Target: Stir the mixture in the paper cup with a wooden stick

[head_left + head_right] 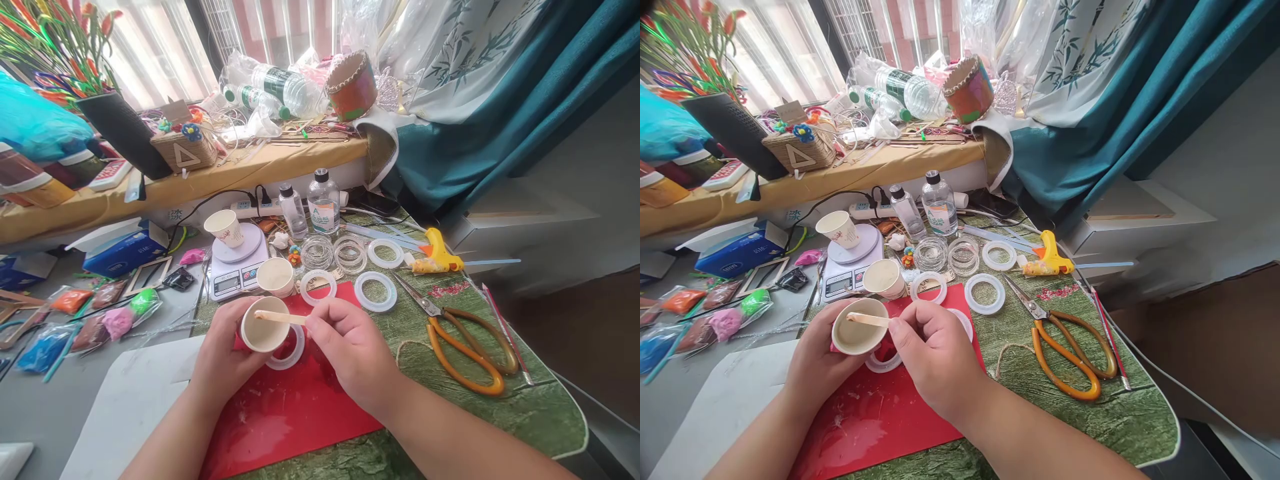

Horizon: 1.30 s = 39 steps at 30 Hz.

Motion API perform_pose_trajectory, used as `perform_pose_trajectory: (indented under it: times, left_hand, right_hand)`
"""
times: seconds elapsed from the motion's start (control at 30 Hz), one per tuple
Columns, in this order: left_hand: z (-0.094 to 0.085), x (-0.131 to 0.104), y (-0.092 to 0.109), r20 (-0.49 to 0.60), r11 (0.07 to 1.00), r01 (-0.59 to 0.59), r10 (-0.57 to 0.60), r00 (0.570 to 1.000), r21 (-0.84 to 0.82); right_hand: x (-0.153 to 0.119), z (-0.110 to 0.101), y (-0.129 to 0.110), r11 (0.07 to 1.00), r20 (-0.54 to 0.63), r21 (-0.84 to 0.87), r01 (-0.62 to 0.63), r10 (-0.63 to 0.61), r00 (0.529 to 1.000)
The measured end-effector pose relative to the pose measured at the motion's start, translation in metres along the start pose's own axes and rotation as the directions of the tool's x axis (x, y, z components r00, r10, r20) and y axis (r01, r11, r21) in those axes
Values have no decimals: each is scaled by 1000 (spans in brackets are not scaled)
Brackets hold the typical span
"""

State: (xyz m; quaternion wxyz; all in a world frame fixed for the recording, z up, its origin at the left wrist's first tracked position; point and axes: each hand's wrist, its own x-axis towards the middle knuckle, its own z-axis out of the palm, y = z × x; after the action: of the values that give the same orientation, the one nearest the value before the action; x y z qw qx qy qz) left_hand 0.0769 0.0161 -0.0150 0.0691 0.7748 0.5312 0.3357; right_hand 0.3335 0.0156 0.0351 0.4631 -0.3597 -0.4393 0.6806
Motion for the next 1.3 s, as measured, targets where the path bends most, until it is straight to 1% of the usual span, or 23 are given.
perform_pose_trajectory:
  times: [0.43, 0.77, 1.03, 1.1, 1.17, 1.23, 1.3]
  left_hand:
    - [-2, 1, 2, 1, 1000, -26, 26, 1000, 9]
    - [-1, 1, 2, 5, 1000, -15, 15, 1000, 1]
    - [-1, 2, 4, -6, 1000, -25, 25, 1000, 6]
    - [-2, 2, 5, -10, 999, -36, 36, 999, 4]
    - [-2, 2, 6, -6, 998, -63, 63, 998, 3]
    - [-3, 3, 7, 5, 995, -96, 96, 995, 2]
    - [-4, 3, 8, 13, 993, -122, 122, 992, 0]
  right_hand:
    - [-1, 0, 0, 1000, -11, -16, -14, 14, 1000]
    - [0, 1, -3, 1000, -7, -15, -9, 9, 1000]
    - [2, 0, -2, 998, -8, -53, -22, 22, 1000]
    - [3, -1, -1, 993, -8, -111, -33, 32, 999]
    - [4, -2, 1, 972, -10, -233, -12, 9, 1000]
    - [5, -2, 3, 906, 3, -415, 86, -94, 996]
    - [5, -2, 5, 798, 57, -570, 196, -199, 978]
